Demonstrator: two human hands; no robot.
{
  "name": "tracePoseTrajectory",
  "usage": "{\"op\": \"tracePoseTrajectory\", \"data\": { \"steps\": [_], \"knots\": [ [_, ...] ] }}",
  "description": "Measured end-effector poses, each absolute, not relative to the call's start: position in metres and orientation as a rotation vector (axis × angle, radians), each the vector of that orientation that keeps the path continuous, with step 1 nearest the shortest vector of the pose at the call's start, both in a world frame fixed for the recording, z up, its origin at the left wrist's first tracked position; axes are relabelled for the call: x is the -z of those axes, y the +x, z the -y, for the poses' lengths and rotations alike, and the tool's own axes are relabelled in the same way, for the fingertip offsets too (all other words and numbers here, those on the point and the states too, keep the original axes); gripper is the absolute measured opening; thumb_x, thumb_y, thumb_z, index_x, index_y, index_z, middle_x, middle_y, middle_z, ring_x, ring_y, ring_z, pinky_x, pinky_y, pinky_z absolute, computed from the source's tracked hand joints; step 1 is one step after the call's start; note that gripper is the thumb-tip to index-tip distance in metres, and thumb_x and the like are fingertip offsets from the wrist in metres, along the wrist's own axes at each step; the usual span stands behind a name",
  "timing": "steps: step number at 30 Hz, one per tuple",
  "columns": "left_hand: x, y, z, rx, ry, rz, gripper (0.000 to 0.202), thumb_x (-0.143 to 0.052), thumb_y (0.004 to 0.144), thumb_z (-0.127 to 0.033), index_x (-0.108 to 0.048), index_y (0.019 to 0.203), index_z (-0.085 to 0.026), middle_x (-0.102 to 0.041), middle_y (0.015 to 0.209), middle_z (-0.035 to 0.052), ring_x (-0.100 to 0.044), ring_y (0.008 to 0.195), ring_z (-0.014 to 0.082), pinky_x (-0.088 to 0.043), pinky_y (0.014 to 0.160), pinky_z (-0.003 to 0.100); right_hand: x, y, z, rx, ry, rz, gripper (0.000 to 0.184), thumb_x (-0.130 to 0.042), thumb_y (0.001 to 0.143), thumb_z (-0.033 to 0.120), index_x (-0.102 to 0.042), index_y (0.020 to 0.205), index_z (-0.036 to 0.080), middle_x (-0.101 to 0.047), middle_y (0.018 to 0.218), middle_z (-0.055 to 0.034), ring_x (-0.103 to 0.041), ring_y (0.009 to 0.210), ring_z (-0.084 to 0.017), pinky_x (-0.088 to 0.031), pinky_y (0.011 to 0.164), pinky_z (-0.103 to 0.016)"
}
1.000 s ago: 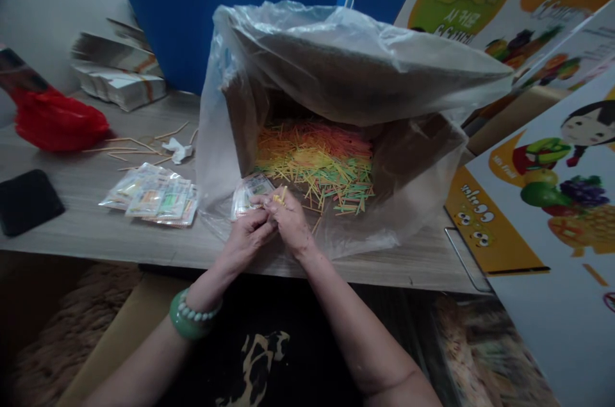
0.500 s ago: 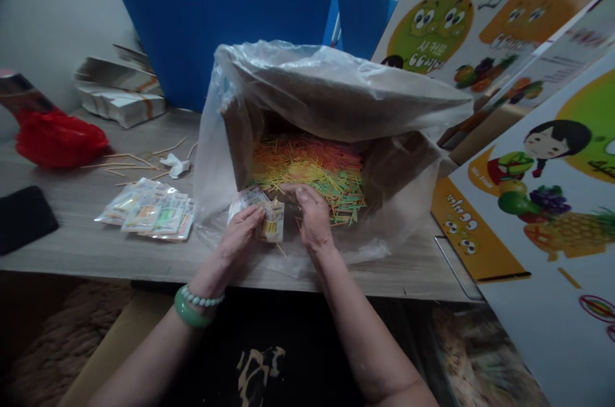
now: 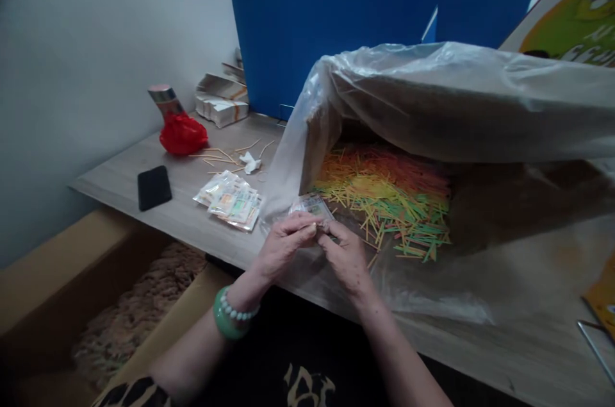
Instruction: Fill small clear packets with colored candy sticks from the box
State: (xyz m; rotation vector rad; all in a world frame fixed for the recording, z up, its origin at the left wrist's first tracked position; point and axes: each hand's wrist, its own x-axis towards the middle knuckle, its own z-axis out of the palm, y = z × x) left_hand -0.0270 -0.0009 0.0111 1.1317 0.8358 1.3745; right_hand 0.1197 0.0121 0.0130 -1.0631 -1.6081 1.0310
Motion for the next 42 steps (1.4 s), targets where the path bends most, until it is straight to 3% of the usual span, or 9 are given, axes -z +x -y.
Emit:
{"op": "tracePoseTrajectory", "data": {
  "steps": [8,13,17,23,28,30,33,36,42],
  "knots": [
    [-0.002,-0.074,0.017,-1.383,1.04,-0.986,0.015,-0.079,0.073,-0.029,-0.081,0.085,-0.021,-0.065,0.112,0.0094,-0.056,0.114,0.0242,-0.045,0.097,0.033,-0.009,0.075,0.002,-1.044,-0.964,1.769,0.017,-0.06,0.082,0.027,-0.067,0.067,0.023,-0.064,0.072,-0.0018,-0.059,0.077,-0.02,-0.046,0.078,-0.033],
    [-0.002,-0.09,0.015,-1.231,1.167,-0.978,0.029,-0.071,0.083,-0.039,-0.078,0.105,-0.02,-0.063,0.13,0.0105,-0.05,0.128,0.0255,-0.037,0.108,0.033,-0.005,0.069,-0.001,-1.079,-0.938,1.821,0.018,-0.06,0.082,0.028,-0.064,0.066,0.022,-0.06,0.069,-0.0007,-0.054,0.071,-0.017,-0.044,0.071,-0.029],
    [-0.001,-0.088,0.012,-1.248,0.966,-0.939,0.039,-0.075,0.079,-0.042,-0.074,0.112,-0.021,-0.071,0.115,0.0087,-0.061,0.111,0.0233,-0.045,0.097,0.032,0.001,0.07,-0.008,-1.067,-1.052,1.664,0.017,-0.057,0.081,0.027,-0.061,0.065,0.021,-0.058,0.07,0.0003,-0.05,0.068,-0.016,-0.04,0.067,-0.028],
    [0.003,-0.084,0.011,-1.185,0.939,-0.956,0.027,-0.082,0.069,-0.037,-0.078,0.081,-0.014,-0.072,0.078,0.0044,-0.06,0.073,0.0164,-0.047,0.073,0.028,0.005,0.078,-0.009,-1.121,-1.071,1.632,0.017,-0.06,0.079,0.031,-0.063,0.067,0.02,-0.056,0.068,0.0011,-0.049,0.07,-0.016,-0.038,0.066,-0.027],
    [0.003,-0.084,0.012,-1.254,1.047,-0.998,0.021,-0.076,0.076,-0.035,-0.079,0.083,-0.016,-0.073,0.093,0.0073,-0.062,0.088,0.02,-0.047,0.082,0.029,-0.012,0.076,-0.009,-1.15,-1.073,1.557,0.012,-0.064,0.078,0.033,-0.064,0.079,0.021,-0.057,0.073,0.0018,-0.048,0.069,-0.015,-0.038,0.066,-0.026],
    [0.003,-0.082,0.015,-1.288,1.163,-1.037,0.017,-0.072,0.079,-0.032,-0.08,0.085,-0.018,-0.072,0.1,0.0071,-0.061,0.095,0.0204,-0.045,0.087,0.029,-0.018,0.07,-0.01,-1.18,-1.066,1.505,0.015,-0.061,0.081,0.034,-0.06,0.074,0.02,-0.054,0.072,0.0018,-0.047,0.069,-0.014,-0.038,0.066,-0.026],
    [0.002,-0.08,0.019,-1.366,1.217,-1.11,0.013,-0.071,0.08,-0.03,-0.079,0.081,-0.02,-0.07,0.096,0.0055,-0.061,0.093,0.019,-0.046,0.084,0.027,-0.02,0.062,-0.012,-1.334,-1.007,1.501,0.019,-0.059,0.081,0.033,-0.055,0.069,0.02,-0.05,0.069,0.0027,-0.046,0.068,-0.013,-0.038,0.066,-0.025],
    [-0.002,-0.088,0.021,-1.395,1.181,-1.188,0.014,-0.072,0.079,-0.031,-0.078,0.077,-0.019,-0.069,0.087,0.0039,-0.059,0.085,0.0178,-0.045,0.077,0.026,-0.019,0.065,-0.018,-1.404,-0.942,1.56,0.015,-0.064,0.078,0.035,-0.058,0.081,0.021,-0.055,0.077,0.0021,-0.05,0.073,-0.014,-0.04,0.067,-0.026],
    [-0.011,-0.144,-0.01,-1.451,1.26,-1.657,0.02,-0.061,0.083,-0.031,-0.074,0.089,-0.017,-0.067,0.08,0.0028,-0.057,0.075,0.0177,-0.043,0.07,0.028,-0.005,0.091,-0.055,-0.593,-1.592,1.645,0.008,-0.065,0.079,0.024,-0.059,0.074,0.022,-0.063,0.082,-0.0059,-0.057,0.09,-0.024,-0.041,0.088,-0.039]
  ]
}}
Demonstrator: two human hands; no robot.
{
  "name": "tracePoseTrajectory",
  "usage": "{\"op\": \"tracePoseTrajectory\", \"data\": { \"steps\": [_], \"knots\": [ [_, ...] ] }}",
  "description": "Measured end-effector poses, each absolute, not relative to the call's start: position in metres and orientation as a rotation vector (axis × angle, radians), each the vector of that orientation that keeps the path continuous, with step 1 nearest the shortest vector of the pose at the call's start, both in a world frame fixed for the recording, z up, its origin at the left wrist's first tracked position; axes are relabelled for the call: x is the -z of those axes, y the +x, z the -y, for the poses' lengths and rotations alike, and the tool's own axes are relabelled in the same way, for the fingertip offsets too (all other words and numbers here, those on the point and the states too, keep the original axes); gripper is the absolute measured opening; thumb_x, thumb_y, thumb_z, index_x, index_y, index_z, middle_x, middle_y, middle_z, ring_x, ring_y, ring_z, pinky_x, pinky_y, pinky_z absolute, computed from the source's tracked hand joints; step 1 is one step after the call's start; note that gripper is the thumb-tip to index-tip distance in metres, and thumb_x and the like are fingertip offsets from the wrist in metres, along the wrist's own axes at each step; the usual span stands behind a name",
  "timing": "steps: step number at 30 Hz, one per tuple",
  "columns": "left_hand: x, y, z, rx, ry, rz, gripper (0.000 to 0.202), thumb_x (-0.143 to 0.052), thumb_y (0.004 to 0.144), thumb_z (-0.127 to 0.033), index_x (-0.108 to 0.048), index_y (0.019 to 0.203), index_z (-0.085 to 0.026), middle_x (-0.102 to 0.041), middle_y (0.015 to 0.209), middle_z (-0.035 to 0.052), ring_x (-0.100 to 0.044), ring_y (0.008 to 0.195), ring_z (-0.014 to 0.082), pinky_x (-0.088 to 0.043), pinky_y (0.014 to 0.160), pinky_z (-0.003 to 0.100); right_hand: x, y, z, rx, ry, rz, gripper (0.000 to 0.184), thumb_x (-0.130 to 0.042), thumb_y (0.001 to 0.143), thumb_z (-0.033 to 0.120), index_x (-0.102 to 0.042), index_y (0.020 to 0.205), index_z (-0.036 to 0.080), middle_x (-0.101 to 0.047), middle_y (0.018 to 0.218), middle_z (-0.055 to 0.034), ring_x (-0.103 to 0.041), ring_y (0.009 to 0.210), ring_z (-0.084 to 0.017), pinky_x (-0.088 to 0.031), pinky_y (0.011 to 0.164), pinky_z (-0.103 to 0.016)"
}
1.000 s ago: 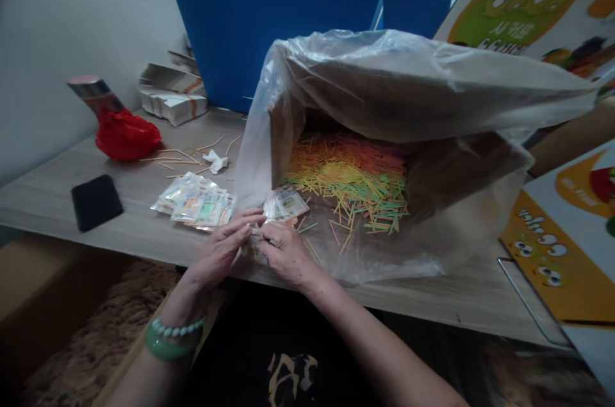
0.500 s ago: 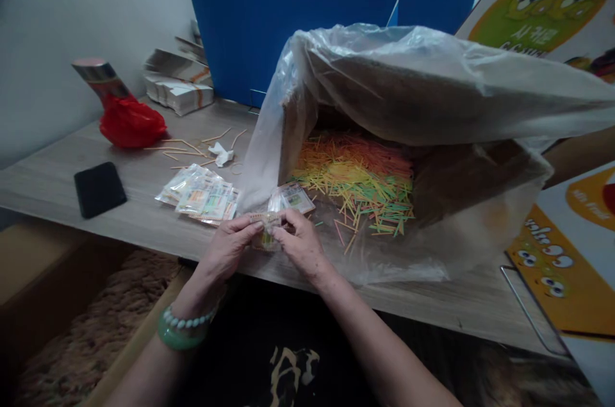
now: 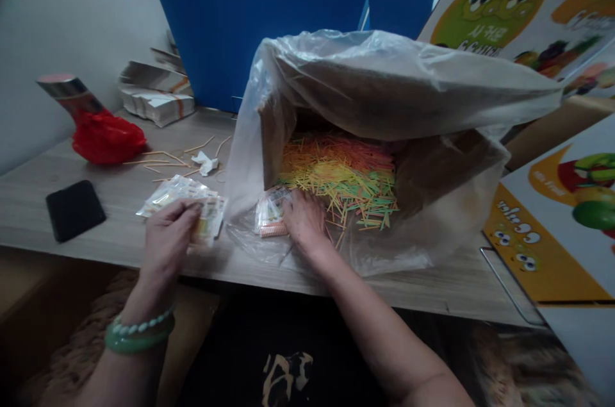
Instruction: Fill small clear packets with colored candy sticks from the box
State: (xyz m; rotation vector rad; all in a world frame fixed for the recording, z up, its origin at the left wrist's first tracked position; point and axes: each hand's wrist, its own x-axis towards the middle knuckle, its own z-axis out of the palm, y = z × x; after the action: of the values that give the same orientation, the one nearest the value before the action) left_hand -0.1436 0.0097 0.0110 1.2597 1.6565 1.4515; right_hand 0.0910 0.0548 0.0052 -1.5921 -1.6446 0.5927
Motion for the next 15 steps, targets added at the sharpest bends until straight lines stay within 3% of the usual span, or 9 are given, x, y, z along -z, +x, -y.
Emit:
{"op": "tracePoseTrajectory", "data": {
  "steps": [3,7,9,12,15],
  "knots": [
    [-0.006,-0.168,-0.032,-1.251,1.554,-2.16,0.025,-0.053,0.086,-0.023,-0.072,0.099,-0.014,-0.067,0.09,0.0098,-0.06,0.086,0.0248,-0.045,0.08,0.036,0.006,0.094,-0.072,-0.558,-1.833,1.645,0.016,-0.076,0.07,0.023,-0.062,0.078,0.022,-0.068,0.088,-0.0103,-0.061,0.096,-0.029,-0.041,0.089,-0.042],
    [-0.001,-0.166,-0.04,-1.005,1.799,-2.615,0.039,-0.053,0.086,-0.021,-0.064,0.123,-0.014,-0.064,0.116,0.0192,-0.058,0.104,0.0367,-0.044,0.087,0.05,0.012,0.096,-0.082,-0.617,-1.972,1.761,0.011,-0.062,0.083,0.028,-0.066,0.091,0.022,-0.072,0.097,-0.0089,-0.066,0.09,-0.026,-0.046,0.076,-0.034],
    [0.0,-0.15,-0.034,-1.125,1.884,-2.528,0.036,-0.053,0.087,-0.024,-0.066,0.119,-0.013,-0.064,0.117,0.0185,-0.059,0.103,0.0365,-0.045,0.088,0.051,0.009,0.101,-0.082,-0.57,-2.026,1.788,0.017,-0.053,0.089,0.028,-0.067,0.096,0.023,-0.072,0.099,-0.0075,-0.067,0.091,-0.024,-0.046,0.075,-0.032],
    [0.0,-0.111,-0.024,-1.35,1.823,-2.002,0.028,-0.054,0.086,-0.03,-0.073,0.099,-0.015,-0.069,0.102,0.0124,-0.063,0.09,0.0267,-0.049,0.084,0.04,0.003,0.112,-0.078,-0.494,-2.005,1.771,0.025,-0.045,0.092,0.028,-0.069,0.09,0.022,-0.072,0.096,-0.0067,-0.065,0.095,-0.023,-0.045,0.08,-0.031],
    [0.001,-0.067,-0.027,-1.297,1.471,-1.549,0.034,-0.064,0.079,-0.04,-0.072,0.102,-0.017,-0.072,0.094,0.0076,-0.065,0.079,0.0202,-0.052,0.073,0.032,0.0,0.119,-0.07,-0.562,-1.758,1.619,0.022,-0.045,0.088,0.022,-0.065,0.08,0.02,-0.068,0.089,-0.0042,-0.062,0.091,-0.02,-0.044,0.08,-0.028]
  ]
}}
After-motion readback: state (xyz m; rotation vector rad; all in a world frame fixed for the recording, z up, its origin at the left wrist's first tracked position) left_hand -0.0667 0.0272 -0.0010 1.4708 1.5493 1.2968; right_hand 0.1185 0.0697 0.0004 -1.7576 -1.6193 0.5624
